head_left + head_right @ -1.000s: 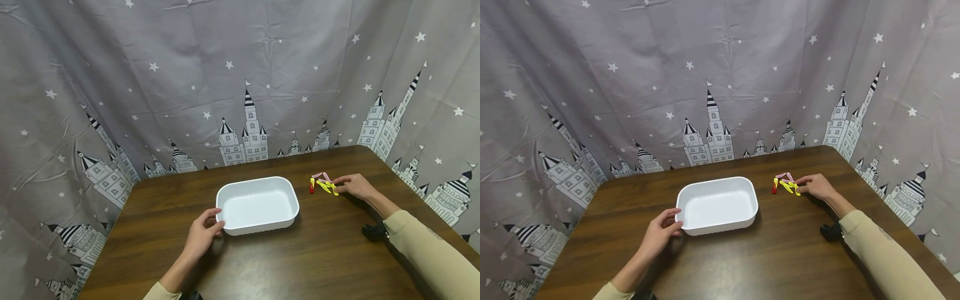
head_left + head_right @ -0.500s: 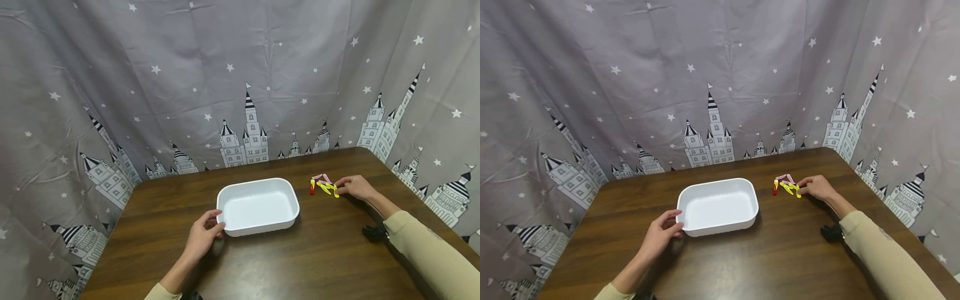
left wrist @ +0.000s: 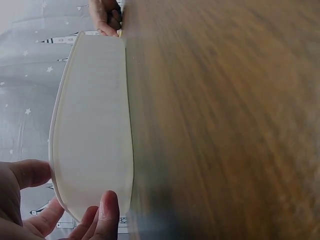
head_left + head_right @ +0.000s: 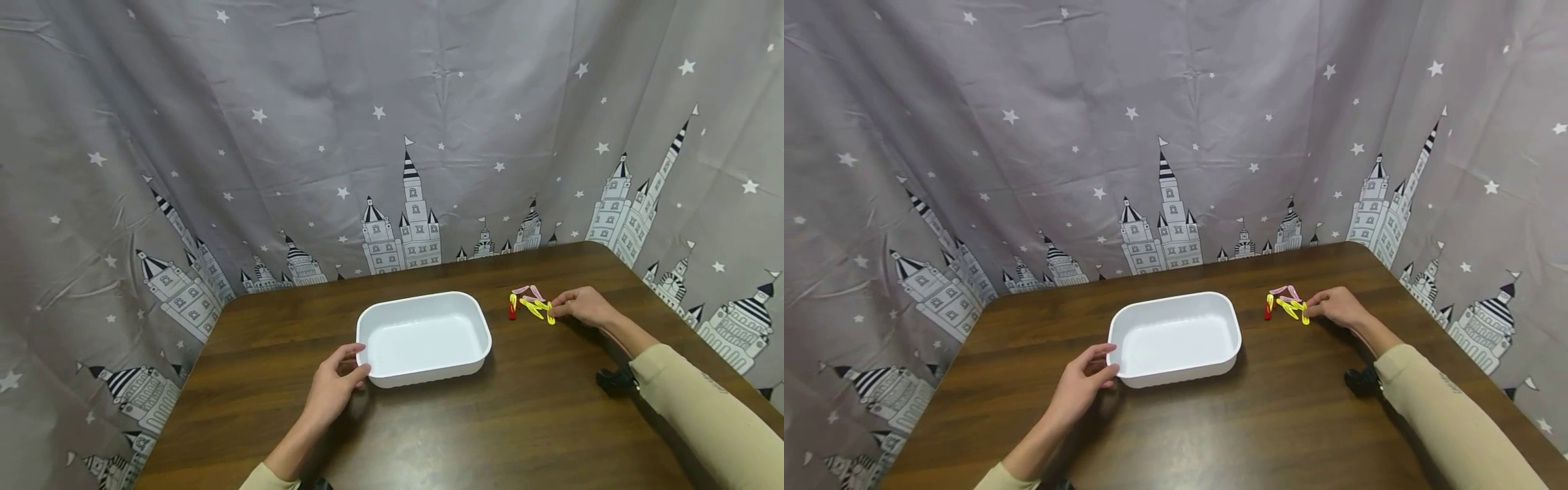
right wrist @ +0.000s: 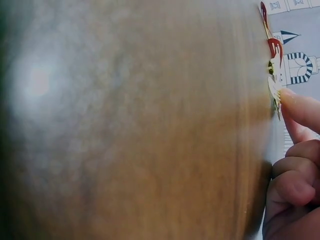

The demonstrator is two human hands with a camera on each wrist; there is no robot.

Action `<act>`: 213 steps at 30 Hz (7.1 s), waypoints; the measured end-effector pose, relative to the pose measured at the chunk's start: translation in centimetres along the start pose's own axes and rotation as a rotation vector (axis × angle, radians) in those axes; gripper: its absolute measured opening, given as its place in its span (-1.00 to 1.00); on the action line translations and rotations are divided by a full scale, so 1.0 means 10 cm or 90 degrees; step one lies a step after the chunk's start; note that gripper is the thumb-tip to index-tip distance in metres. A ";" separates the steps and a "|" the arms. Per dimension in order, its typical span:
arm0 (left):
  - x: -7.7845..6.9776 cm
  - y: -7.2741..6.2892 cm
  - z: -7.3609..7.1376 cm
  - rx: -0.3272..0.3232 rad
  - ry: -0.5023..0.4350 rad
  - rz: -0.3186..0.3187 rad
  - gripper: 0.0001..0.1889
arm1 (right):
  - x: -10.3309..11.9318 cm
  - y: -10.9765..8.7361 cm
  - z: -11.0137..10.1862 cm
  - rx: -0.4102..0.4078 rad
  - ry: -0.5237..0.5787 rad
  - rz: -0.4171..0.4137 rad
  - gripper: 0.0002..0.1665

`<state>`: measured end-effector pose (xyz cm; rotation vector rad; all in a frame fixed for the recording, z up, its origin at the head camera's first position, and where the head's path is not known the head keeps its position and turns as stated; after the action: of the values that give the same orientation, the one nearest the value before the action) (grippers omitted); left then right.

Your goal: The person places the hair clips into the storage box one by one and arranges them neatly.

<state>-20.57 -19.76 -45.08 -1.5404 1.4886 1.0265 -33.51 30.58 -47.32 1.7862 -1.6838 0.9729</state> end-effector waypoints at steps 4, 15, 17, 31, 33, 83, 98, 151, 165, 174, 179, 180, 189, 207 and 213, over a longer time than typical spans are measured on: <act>0.00 0.00 0.00 0.001 0.002 0.001 -0.62 | 0.03 -0.01 0.00 -0.006 -0.021 -0.013 -0.60; 0.00 -0.01 0.00 0.001 0.009 -0.003 -0.63 | 0.05 -0.04 0.04 -0.035 -0.058 -0.044 -0.63; 0.00 -0.01 0.00 0.002 0.009 -0.003 -0.64 | 0.04 -0.04 0.03 -0.039 -0.049 -0.038 -0.63; 0.00 0.00 0.01 -0.002 0.011 0.004 -0.62 | 0.03 -0.06 -0.02 -0.014 0.046 0.006 -0.62; 0.00 0.00 0.01 -0.001 0.012 0.004 -0.63 | 0.03 -0.06 -0.03 -0.011 0.047 0.007 -0.61; 0.03 -0.02 -0.01 -0.003 -0.012 0.017 -0.61 | 1.21 0.09 0.10 0.040 0.095 -0.112 -0.66; 0.00 0.02 0.00 -0.010 -0.007 0.026 -0.62 | 1.57 0.15 0.14 0.044 0.019 -0.136 -0.74; 0.02 -0.04 -0.05 0.000 0.023 0.020 -0.62 | 2.43 0.57 0.93 0.214 -0.012 -0.232 -0.89; 0.02 -0.04 -0.05 0.003 0.034 0.018 -0.62 | 2.53 0.63 1.16 0.244 -0.043 -0.256 -0.86; 0.02 -0.05 -0.06 0.012 0.028 0.024 -0.62 | 2.58 0.66 1.36 0.267 -0.077 -0.265 -0.90; 0.02 -0.04 -0.06 0.011 0.038 0.028 -0.62 | 2.60 0.68 1.46 0.280 -0.087 -0.276 -0.90; 0.02 -0.05 -0.06 0.010 0.040 0.028 -0.62 | 2.61 0.68 1.49 0.283 -0.087 -0.277 -0.90; 0.00 -0.04 -0.06 0.007 0.045 0.024 -0.63 | 2.61 0.69 1.64 0.298 -0.104 -0.287 -0.92; 0.00 -0.04 -0.06 0.011 0.046 0.029 -0.62 | 2.57 0.68 1.84 0.304 -0.154 -0.276 -0.91; 0.01 -0.04 -0.06 0.013 0.039 0.027 -0.63 | 2.57 0.69 1.89 0.293 -0.177 -0.290 -0.88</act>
<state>-20.10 -20.36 -44.95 -1.5447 1.5758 0.9932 -37.69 -0.91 -40.00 2.5632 -1.1578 0.9867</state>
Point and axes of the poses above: each hand's wrist, its own y-axis towards the middle knuckle, its own z-axis out of the palm, x = y × z, the point moved 1 cm from there along y, towards the middle knuckle
